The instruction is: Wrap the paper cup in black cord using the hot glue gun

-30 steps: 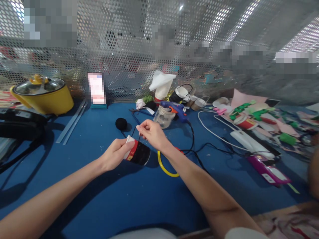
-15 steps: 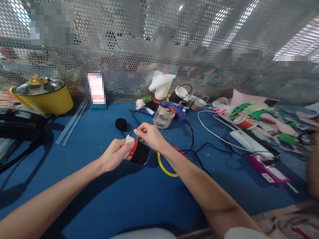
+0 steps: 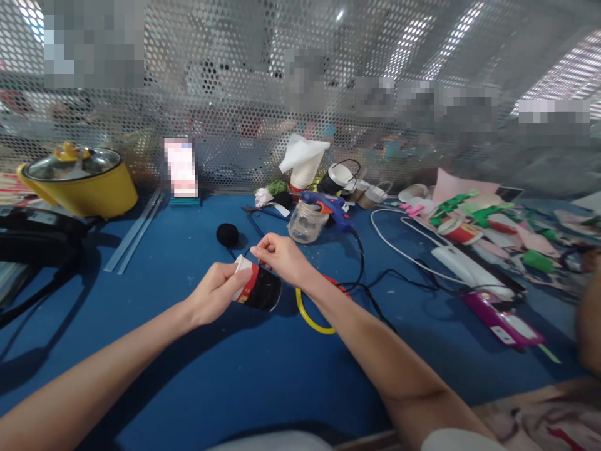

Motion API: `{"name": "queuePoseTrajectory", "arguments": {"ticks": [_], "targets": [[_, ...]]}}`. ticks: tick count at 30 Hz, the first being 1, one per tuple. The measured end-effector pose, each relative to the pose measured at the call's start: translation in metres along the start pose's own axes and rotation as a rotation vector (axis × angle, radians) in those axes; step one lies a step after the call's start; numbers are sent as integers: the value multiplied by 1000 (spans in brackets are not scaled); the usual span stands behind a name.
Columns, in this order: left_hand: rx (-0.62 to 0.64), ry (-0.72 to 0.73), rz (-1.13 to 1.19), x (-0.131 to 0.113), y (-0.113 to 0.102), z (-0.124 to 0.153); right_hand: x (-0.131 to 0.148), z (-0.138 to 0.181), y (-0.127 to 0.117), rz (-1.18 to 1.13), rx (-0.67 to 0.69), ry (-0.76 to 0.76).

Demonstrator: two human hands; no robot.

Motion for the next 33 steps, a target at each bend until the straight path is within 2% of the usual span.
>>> {"name": "queuePoseTrajectory", "arguments": {"ticks": [7,11,13,17,20,25,28,33], "targets": [[0,-23,38,1,-1,1,-1,2,7,-70,76,32],[-32,-118,179,-1,-1,0,-6,2,9,-57,109,63],[-84,-183,300,-2,-4,-2,-10,0,7,3,102,64],[-276,-262,524,0,-17,-8,-14,-4,-1,55,31,77],[-323,-335,629,5,-23,-13,-3,-1,-4,81,54,-2],[-304,-330,680,6,-23,-13,16,11,5,318,206,-204],[-278,-322,679,5,-21,-12,20,14,9,407,188,-258],[-256,-341,665,6,-20,-13,22,14,11,413,145,-283]]}}
Point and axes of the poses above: each hand's wrist, its own z-axis away from the middle knuckle, its own y-axis out of the palm, x = y × z, the point moved 4 cm from there along -z, towards the middle knuckle, and after that the axes turned 13 degrees about -y, right-handed, at the moved point
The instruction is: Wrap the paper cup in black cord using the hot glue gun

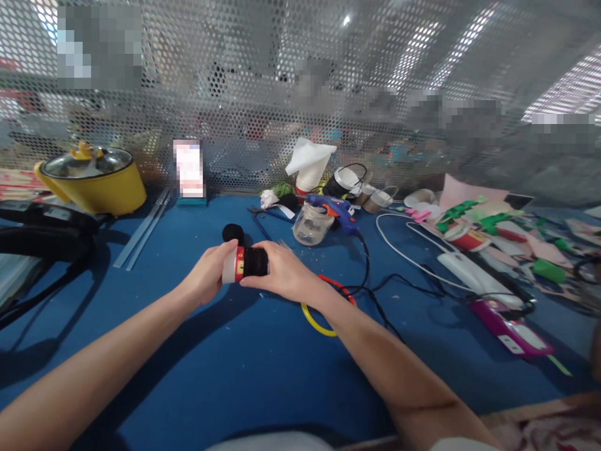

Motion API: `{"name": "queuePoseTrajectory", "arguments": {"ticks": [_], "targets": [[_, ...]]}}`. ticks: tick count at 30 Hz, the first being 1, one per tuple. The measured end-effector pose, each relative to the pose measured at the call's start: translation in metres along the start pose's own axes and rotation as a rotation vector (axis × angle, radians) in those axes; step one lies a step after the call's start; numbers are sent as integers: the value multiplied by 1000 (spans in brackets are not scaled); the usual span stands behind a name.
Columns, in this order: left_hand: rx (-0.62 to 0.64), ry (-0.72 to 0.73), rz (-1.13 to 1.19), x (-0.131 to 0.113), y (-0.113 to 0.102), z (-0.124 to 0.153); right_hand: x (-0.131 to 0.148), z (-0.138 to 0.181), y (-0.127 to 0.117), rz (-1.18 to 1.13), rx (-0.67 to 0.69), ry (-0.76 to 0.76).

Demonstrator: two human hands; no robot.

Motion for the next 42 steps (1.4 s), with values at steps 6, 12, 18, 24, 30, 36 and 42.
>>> {"name": "queuePoseTrajectory", "arguments": {"ticks": [6,12,18,24,30,36,42], "targets": [[31,8,-27,0,1,-1,-1,1,-1,-15,21,15],[76,230,-245,-5,3,9,-1,2,-17,-159,144,41],[98,228,-276,-7,1,10,3,2,-28,-110,69,-19],[114,47,-41,-5,6,10,17,13,-18,130,-53,-123],[119,23,-143,-2,7,12,20,25,-6,218,-127,-168],[115,-4,-241,1,7,10,17,28,2,265,-156,-206],[50,26,-267,1,6,7,17,29,-2,201,-206,-215]]}}
Point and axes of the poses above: each hand's wrist, its own z-axis away from the middle knuckle, its own y-axis out of the palm, x = y × z, the point moved 4 cm from there along -z, towards the middle knuckle, and after that the axes turned 13 degrees about -y, right-handed, at the moved point
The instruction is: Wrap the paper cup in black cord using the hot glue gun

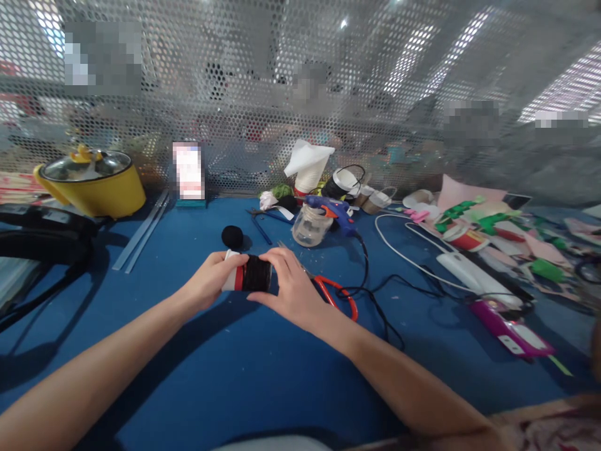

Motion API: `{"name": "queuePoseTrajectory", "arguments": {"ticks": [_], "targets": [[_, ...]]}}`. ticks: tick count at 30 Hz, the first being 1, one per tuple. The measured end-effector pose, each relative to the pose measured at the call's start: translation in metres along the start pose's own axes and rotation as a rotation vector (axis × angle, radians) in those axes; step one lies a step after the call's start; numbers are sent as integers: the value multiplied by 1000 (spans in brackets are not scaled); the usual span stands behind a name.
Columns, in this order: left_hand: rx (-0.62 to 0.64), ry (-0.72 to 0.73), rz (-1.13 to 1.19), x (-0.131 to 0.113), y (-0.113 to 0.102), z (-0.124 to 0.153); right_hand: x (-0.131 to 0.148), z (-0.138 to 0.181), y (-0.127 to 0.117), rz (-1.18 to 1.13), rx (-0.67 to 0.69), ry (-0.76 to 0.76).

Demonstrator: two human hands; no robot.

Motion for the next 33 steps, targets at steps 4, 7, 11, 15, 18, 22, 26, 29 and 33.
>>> {"name": "queuePoseTrajectory", "arguments": {"ticks": [4,7,11,15,18,22,26,29,33], "targets": [[-24,48,-94,1,1,-1,-2,-1,-2,-94,-74,23],[-14,52,-141,5,2,-3,-6,0,0,-162,-104,62],[-4,59,-168,6,3,-3,-7,1,0,-207,-179,79],[-17,65,-195,6,3,-2,-6,0,-2,-227,-228,94],[-13,76,-224,7,3,-4,-6,0,-1,-232,-188,132],[-39,71,-252,10,1,-9,-6,-1,-1,-204,-102,135],[-49,29,-182,11,0,-12,-4,-4,-10,-332,17,186],[-39,-8,-165,11,0,-13,-3,-7,-30,-467,69,289],[-63,1,-213,12,-1,-13,-16,-7,-71,-419,-23,350]]}}
Point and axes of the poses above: each hand's wrist, its own z-axis away from the middle knuckle, its own y-axis out of the palm, x = y × z, the point moved 4 cm from there along -z, towards the middle knuckle, and after that the axes turned 13 degrees about -y, right-handed, at the moved point
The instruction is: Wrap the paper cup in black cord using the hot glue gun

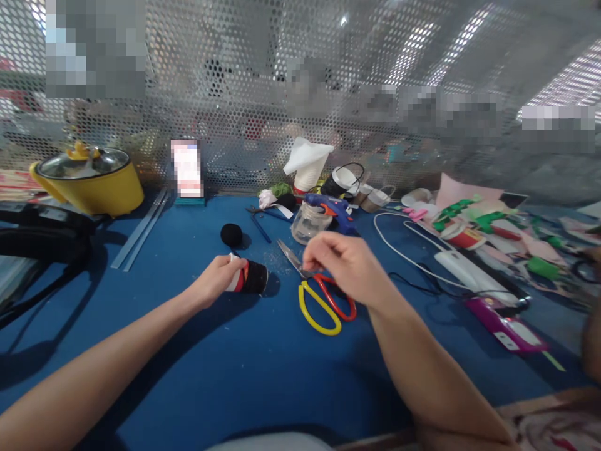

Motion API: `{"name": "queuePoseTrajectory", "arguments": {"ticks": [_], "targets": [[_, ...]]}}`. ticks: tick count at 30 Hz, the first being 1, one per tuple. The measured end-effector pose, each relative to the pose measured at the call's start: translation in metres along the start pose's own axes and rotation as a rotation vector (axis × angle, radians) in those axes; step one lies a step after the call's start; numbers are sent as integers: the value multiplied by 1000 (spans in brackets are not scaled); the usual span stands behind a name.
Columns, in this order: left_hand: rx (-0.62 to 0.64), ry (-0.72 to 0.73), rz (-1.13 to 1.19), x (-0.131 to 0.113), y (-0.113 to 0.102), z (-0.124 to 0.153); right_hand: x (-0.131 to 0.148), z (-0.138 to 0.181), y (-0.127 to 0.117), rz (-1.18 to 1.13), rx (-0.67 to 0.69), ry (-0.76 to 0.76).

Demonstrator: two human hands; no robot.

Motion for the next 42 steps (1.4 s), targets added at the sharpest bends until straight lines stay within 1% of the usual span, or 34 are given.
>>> {"name": "queuePoseTrajectory", "arguments": {"ticks": [1,3,5,6,7,8,9,11,13,14,16,19,22,24,26,28,30,33,35,37,40,42], "targets": [[-8,4,-14,1,0,-1,-3,-1,-13,47,-52,4],[-26,1,-43,2,-2,-2,-13,-4,-40,196,-200,31],[-35,-3,-66,4,-3,-4,-28,-7,-66,414,-382,79],[-31,-6,-70,5,-3,-6,-37,-9,-77,526,-439,114],[-20,4,-73,5,-3,-7,-46,-12,-84,590,-446,161],[-9,11,-75,6,-3,-8,-57,-14,-88,607,-405,236],[-10,17,-81,6,-3,-9,-68,-17,-89,558,-334,323],[-22,14,-99,6,-4,-9,-87,-19,-82,316,-226,476],[-25,13,-115,6,-5,-9,-98,-21,-72,73,-183,558],[-21,17,-118,5,-5,-9,-102,-21,-68,-4,-181,574],[-12,26,-115,4,-6,-7,-107,-23,-62,-54,-201,572],[-14,14,-103,3,-6,-5,-109,-23,-59,-89,-300,523],[1,1,-75,3,-5,-4,-99,-20,-57,-101,-428,426],[9,-7,-51,1,-4,-2,-85,-17,-53,-150,-456,330],[3,-30,-27,-2,-4,1,-68,-14,-44,-253,-387,227],[-14,-64,-4,-4,-6,3,-53,-9,-32,-324,-270,190],[-40,-89,-4,-6,-9,3,-43,-3,-18,-344,-154,209],[-57,-112,3,-4,-13,-1,-36,7,3,-344,-9,281],[-52,-122,38,-1,-15,-5,-33,14,16,-307,73,312],[-38,-125,74,0,-15,-7,-30,19,25,-230,140,306],[-18,-128,94,-1,-13,-7,-24,24,34,-93,177,279],[-5,-132,86,-2,-11,-6,-20,26,39,20,173,247]]}}
Point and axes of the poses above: each hand's wrist, its own z-axis away from the middle knuckle, its own y-axis out of the palm, x = y × z, the point moved 4 cm from there along -z, towards the middle knuckle, and after that the axes turned 13 degrees about -y, right-handed, at the moved point
